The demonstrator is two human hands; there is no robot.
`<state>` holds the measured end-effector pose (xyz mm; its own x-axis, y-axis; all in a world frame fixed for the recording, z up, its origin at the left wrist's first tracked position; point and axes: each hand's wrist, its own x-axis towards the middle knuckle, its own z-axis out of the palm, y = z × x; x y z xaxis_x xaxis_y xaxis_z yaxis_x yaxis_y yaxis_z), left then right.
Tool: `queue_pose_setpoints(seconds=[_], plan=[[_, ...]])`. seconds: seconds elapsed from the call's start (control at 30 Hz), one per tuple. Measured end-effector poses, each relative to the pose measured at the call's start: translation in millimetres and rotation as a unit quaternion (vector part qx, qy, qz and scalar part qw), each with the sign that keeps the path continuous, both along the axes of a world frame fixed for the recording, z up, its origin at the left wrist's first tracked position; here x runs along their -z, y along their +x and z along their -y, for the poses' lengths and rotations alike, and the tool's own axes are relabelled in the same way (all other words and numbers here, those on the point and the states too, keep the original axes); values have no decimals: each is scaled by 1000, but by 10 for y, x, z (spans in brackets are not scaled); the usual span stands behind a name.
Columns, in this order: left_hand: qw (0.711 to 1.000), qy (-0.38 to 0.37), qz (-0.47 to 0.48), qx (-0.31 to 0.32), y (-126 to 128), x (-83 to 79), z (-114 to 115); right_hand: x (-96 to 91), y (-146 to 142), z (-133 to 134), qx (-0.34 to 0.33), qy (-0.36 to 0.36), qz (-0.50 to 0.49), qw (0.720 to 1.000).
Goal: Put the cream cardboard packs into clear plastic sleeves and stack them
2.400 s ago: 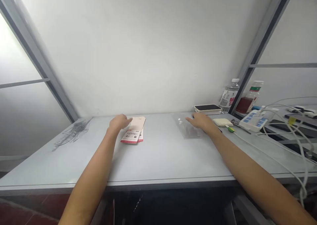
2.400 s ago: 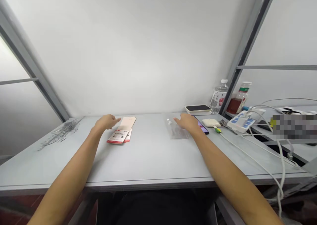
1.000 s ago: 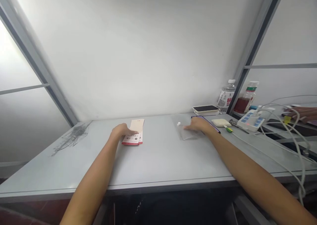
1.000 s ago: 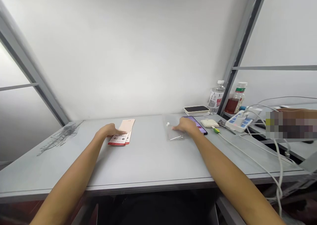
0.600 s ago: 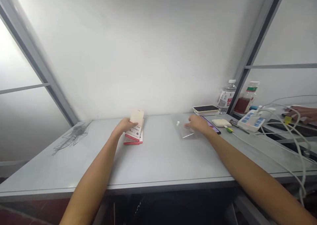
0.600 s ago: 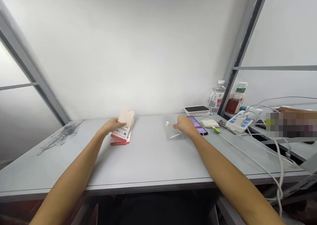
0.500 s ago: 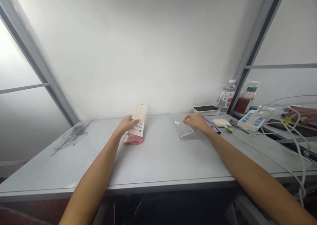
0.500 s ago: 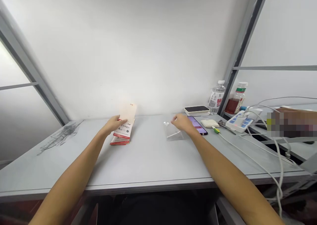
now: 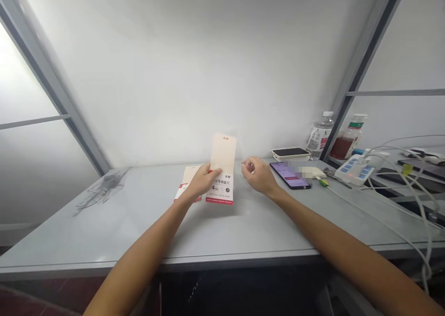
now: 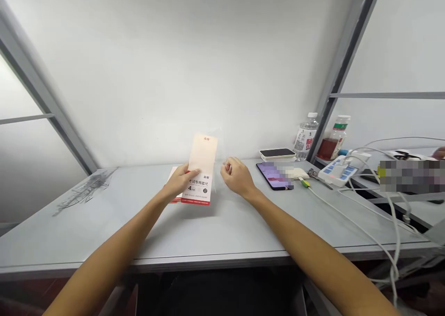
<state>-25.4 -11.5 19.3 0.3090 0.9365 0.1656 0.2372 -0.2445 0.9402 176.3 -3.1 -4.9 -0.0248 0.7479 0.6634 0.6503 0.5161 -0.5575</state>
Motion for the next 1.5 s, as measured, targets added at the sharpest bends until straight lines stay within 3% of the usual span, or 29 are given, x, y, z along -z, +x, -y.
queue_pose_setpoints(seconds=[0.17,0.27,0.4,0.47,0.53,0.7,0.87,0.93,1.07,1.17,1.27,1.37,1.5], plan=[[996,10,-54,-73,-17,116,-78,-32,-32,71,-39,28,-33,998],[994,18,-65,-88,-51,135,-115,-59,-33,109,-87,-6,-100,991],[998,22,-42,-51,-50,146,-115,-110,-29,136,-191,-77,-252,946],[1000,1,-20,-18,-35,136,-96,-131,-14,133,-220,-81,-301,925],[1000,-22,3,7,-23,102,-69,-139,12,118,-221,-65,-313,922],[997,2,55,-47,-35,-46,-8,-98,92,58,-142,-1,-262,954],[998,25,35,42,-8,-71,67,-26,94,9,-82,71,-111,988],[998,37,-4,47,30,-29,91,-10,72,5,-65,84,-54,993],[997,58,-58,-3,80,56,86,-6,36,23,-56,85,-14,995],[996,51,-53,-45,67,85,46,-16,23,56,-84,59,-65,993],[997,46,-41,-55,40,100,14,-39,7,99,-145,10,-163,976],[998,41,-32,-45,31,104,9,-82,-1,136,-224,-39,-252,941],[1000,0,-6,10,33,79,25,-140,25,138,-298,-68,-335,891]])
